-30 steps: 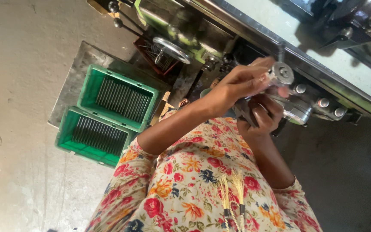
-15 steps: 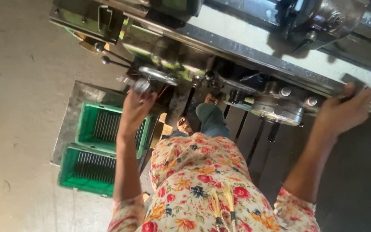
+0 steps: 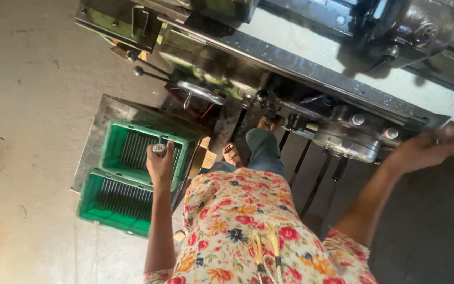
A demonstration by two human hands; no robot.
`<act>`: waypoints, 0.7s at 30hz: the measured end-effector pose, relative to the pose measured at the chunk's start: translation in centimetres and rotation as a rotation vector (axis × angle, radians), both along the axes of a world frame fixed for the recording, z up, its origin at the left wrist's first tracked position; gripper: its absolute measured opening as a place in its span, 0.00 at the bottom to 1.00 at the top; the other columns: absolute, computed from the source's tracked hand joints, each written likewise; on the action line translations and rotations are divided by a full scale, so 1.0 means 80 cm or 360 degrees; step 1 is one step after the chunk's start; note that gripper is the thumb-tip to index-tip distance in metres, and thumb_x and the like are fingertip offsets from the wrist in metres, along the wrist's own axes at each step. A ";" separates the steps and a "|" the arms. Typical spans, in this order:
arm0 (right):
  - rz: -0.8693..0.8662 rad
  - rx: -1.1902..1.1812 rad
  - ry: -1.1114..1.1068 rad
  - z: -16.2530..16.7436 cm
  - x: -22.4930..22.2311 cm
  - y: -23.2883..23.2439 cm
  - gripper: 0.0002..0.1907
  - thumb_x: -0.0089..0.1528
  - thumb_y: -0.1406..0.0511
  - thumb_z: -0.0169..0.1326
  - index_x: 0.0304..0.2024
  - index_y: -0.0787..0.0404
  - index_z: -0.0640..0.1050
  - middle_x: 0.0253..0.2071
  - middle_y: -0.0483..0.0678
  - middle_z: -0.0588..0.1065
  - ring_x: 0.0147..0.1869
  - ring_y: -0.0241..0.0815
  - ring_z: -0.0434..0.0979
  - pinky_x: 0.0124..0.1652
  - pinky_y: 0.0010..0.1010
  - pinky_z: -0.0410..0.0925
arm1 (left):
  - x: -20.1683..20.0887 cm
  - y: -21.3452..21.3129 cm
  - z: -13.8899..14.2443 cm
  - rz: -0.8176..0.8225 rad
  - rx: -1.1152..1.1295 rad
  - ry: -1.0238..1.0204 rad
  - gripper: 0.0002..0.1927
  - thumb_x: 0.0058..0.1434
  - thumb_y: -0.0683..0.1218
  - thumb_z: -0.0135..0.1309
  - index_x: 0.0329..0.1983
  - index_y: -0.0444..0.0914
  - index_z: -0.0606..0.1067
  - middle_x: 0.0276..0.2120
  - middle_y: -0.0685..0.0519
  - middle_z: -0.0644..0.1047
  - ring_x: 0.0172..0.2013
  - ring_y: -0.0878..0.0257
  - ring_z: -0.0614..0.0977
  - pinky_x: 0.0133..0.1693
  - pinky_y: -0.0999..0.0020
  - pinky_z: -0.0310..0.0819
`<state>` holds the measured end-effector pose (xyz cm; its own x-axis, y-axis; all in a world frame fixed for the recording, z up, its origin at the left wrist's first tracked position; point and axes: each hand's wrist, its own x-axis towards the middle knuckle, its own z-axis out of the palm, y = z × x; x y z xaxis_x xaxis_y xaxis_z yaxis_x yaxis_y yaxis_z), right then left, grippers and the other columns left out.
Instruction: The person operates a metalworking machine by repeatedly inserting small metal rods into a fixture, actuating a lever to process them, and placing the finished pieces into green bins. The cycle is repeated continuously throughout the clip.
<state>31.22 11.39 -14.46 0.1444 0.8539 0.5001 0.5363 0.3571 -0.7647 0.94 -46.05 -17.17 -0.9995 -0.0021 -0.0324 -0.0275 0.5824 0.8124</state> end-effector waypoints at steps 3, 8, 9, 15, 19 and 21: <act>0.0072 0.0042 0.0468 -0.054 -0.014 -0.024 0.18 0.78 0.61 0.42 0.57 0.70 0.73 0.49 0.60 0.75 0.51 0.47 0.74 0.52 0.38 0.73 | -0.008 0.005 -0.008 0.0235 0.0297 0.0138 0.17 0.63 0.52 0.65 0.34 0.37 0.71 0.26 0.62 0.74 0.27 0.74 0.72 0.30 0.76 0.69; 0.0465 -0.0914 -0.1570 -0.089 -0.089 -0.027 0.32 0.79 0.46 0.38 0.49 0.64 0.82 0.47 0.67 0.79 0.51 0.70 0.79 0.50 0.56 0.72 | -0.023 0.020 -0.008 0.0416 0.1211 -0.0650 0.20 0.68 0.53 0.60 0.24 0.42 0.68 0.16 0.61 0.63 0.17 0.70 0.60 0.21 0.70 0.51; 0.0449 -0.0831 -0.1569 -0.087 -0.097 -0.021 0.29 0.76 0.48 0.40 0.50 0.64 0.81 0.48 0.67 0.79 0.51 0.70 0.79 0.49 0.57 0.72 | -0.025 0.026 -0.009 0.0349 0.1416 -0.0650 0.21 0.69 0.53 0.60 0.23 0.43 0.67 0.15 0.62 0.62 0.16 0.71 0.59 0.20 0.71 0.51; 0.0480 -0.0620 -0.1468 -0.054 -0.138 -0.016 0.23 0.64 0.52 0.51 0.51 0.62 0.79 0.48 0.66 0.77 0.48 0.69 0.78 0.42 0.56 0.71 | -0.029 0.069 -0.012 0.0265 0.0761 -0.0659 0.19 0.66 0.54 0.60 0.24 0.41 0.71 0.20 0.64 0.67 0.22 0.73 0.62 0.25 0.71 0.53; 0.0991 -0.0711 -0.1232 -0.045 -0.161 -0.077 0.17 0.64 0.55 0.51 0.47 0.59 0.79 0.38 0.57 0.73 0.38 0.57 0.72 0.33 0.47 0.65 | -0.033 0.115 -0.011 0.0030 0.0945 -0.0281 0.20 0.65 0.55 0.62 0.24 0.39 0.72 0.23 0.63 0.71 0.26 0.74 0.67 0.28 0.73 0.60; 0.1521 -0.1274 -0.0712 -0.051 -0.183 -0.142 0.15 0.64 0.56 0.52 0.46 0.57 0.79 0.34 0.53 0.72 0.32 0.52 0.69 0.29 0.43 0.61 | -0.038 0.150 -0.008 0.0001 0.0892 -0.0226 0.22 0.65 0.55 0.63 0.24 0.37 0.71 0.23 0.61 0.68 0.26 0.72 0.64 0.28 0.71 0.57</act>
<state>16.59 0.01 -18.51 -0.7192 0.6063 -0.3393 0.5869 0.2686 -0.7638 -2.07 -34.08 -17.81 -0.9853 0.0533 -0.1623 -0.1589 0.0639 0.9852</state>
